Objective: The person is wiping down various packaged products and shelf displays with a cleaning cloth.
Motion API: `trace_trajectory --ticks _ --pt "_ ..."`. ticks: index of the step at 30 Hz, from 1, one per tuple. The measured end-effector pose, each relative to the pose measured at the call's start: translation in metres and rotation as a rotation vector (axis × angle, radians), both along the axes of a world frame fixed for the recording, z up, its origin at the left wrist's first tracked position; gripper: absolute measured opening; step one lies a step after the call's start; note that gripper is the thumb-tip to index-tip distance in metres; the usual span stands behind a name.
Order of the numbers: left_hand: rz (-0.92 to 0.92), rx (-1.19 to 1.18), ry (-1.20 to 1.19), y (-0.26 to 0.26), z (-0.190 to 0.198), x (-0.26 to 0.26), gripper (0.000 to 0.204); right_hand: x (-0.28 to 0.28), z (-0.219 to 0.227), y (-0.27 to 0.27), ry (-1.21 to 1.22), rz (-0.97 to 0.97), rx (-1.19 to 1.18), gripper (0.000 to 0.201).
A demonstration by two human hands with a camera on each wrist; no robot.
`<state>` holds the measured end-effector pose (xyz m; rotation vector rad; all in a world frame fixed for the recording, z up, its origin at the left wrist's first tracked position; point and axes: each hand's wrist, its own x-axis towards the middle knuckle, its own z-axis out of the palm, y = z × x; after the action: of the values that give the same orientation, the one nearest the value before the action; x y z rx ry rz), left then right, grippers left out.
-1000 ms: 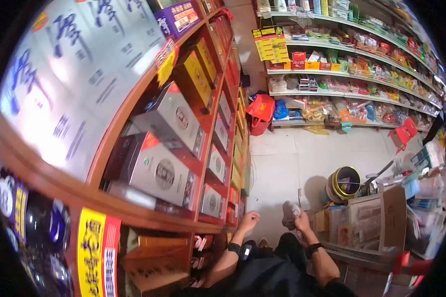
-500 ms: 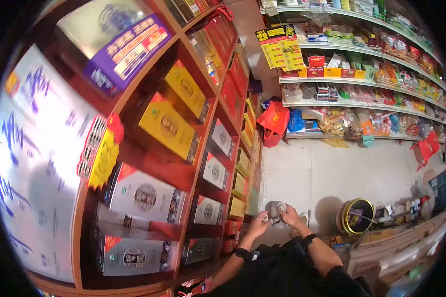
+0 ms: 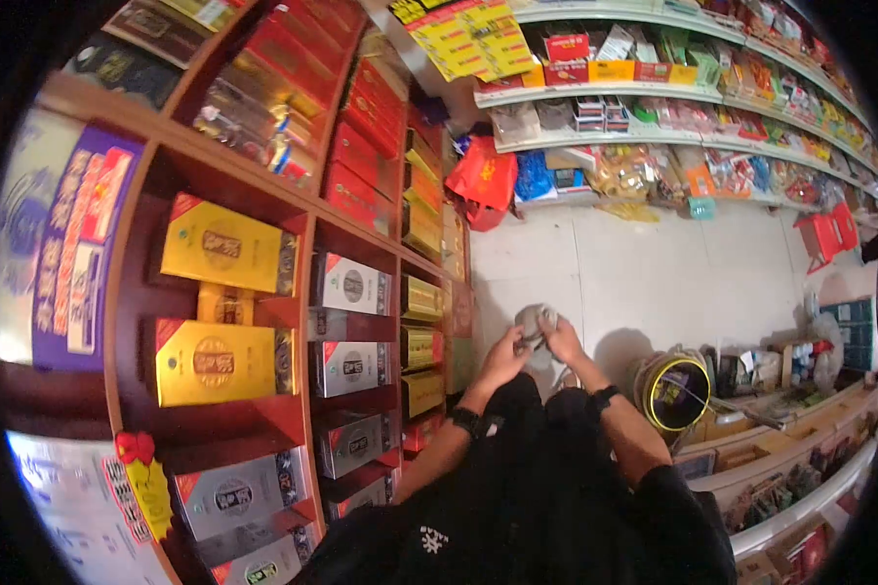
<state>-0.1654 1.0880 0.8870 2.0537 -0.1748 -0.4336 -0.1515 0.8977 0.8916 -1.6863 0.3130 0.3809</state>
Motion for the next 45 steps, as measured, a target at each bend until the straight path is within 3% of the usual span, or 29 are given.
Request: trace_trajectory --ticks 2,3,4,5,6,7,8,10,12,14,19,20,22,23,24,25,26,28,30,31,33,34,36,38,40,43,45 --pt "-0.028 -0.019 0.094 -0.022 0.044 0.036 0.048 0.024 -0.013 -0.018 0.057 -0.188 0.100 0.057" --pt "-0.054 -0.109 0.030 -0.023 0.021 0.055 0.039 0.038 -0.018 -0.032 0.073 -0.259 0.135 0.062" --pt "-0.100 -0.140 -0.076 -0.025 0.022 0.074 0.031 0.052 -0.001 -0.050 0.072 -0.290 0.165 0.068" --pt "-0.108 -0.192 -0.009 -0.027 0.023 0.094 0.027 0.068 -0.052 -0.074 0.093 -0.404 0.275 0.074" --pt "-0.119 -0.243 0.053 -0.026 0.022 0.117 0.024 0.082 -0.056 -0.092 0.085 -0.538 0.462 0.079" --pt "-0.126 -0.243 0.036 -0.022 0.016 0.140 0.022 0.098 -0.045 -0.105 -0.068 -0.660 0.403 0.072" --pt "-0.126 -0.242 0.024 -0.017 0.011 0.159 0.021 0.103 -0.031 -0.127 -0.006 -0.722 0.174 0.057" --pt "-0.109 -0.260 0.077 0.000 -0.019 0.198 0.019 0.110 -0.055 -0.174 -0.300 -0.442 -0.418 0.042" --pt "-0.150 -0.155 0.066 0.014 -0.025 0.233 0.018 0.112 0.001 -0.192 -0.126 -0.461 -0.282 0.033" --pt "-0.173 -0.167 0.125 0.024 -0.032 0.270 0.020 0.113 -0.042 -0.238 -0.223 -0.883 -0.064 0.028" --pt "-0.142 -0.153 0.221 0.038 -0.034 0.314 0.022 0.100 -0.038 -0.303 -0.182 -1.034 -0.111 0.031" --pt "-0.146 -0.154 0.220 0.034 -0.036 0.325 0.022 0.100 -0.035 -0.314 -0.059 -1.042 -0.236 0.031" --pt "-0.113 -0.052 0.241 0.028 -0.032 0.335 0.021 0.105 0.014 -0.303 0.064 -0.987 -0.223 0.039" --pt "-0.111 -0.051 0.243 0.022 -0.031 0.341 0.021 0.104 0.013 -0.309 0.066 -0.985 -0.223 0.039" --pt "-0.064 0.034 0.072 0.014 -0.030 0.350 0.023 0.109 0.011 -0.317 0.076 -0.939 -0.304 0.035" --pt "-0.014 0.121 -0.097 0.007 -0.029 0.360 0.026 0.113 -0.002 -0.330 0.087 -0.889 -0.383 0.032" --pt "-0.005 0.126 -0.099 0.001 -0.022 0.368 0.026 0.113 -0.054 -0.353 -0.198 -0.792 -0.431 0.033" --pt "0.110 0.250 -0.116 -0.015 -0.007 0.396 0.030 0.135 -0.033 -0.353 0.030 -0.807 -0.339 0.035" --pt "0.195 0.309 -0.353 -0.025 0.000 0.425 0.042 0.164 -0.020 -0.352 0.019 -0.804 -0.146 0.039" --pt "0.218 0.320 -0.350 -0.026 0.006 0.442 0.042 0.178 -0.009 -0.349 0.070 -0.749 -0.113 0.039" --pt "0.379 -0.012 -0.206 -0.024 0.021 0.477 0.055 0.207 -0.004 -0.348 0.121 -0.643 -0.038 0.040" --pt "0.398 -0.006 -0.214 -0.025 0.038 0.490 0.055 0.225 0.003 -0.346 0.176 -0.569 -0.066 0.043" --pt "0.452 -0.016 -0.283 -0.031 0.092 0.516 0.070 0.264 -0.010 -0.330 0.051 -0.554 -0.117 0.042" --pt "0.513 -0.063 -0.365 -0.030 0.127 0.540 0.078 0.300 -0.020 -0.321 -0.028 -0.359 -0.209 0.041" --pt "0.538 -0.147 -0.317 -0.020 0.157 0.566 0.083 0.338 0.006 -0.300 0.047 -0.185 -0.228 0.041" --pt "0.571 -0.088 -0.429 -0.006 0.192 0.610 0.090 0.389 0.025 -0.261 -0.079 -0.149 -0.267 0.041" --pt "0.323 0.357 -0.879 0.014 0.208 0.638 0.094 0.418 0.075 -0.230 -0.132 -0.076 -0.310 0.041"
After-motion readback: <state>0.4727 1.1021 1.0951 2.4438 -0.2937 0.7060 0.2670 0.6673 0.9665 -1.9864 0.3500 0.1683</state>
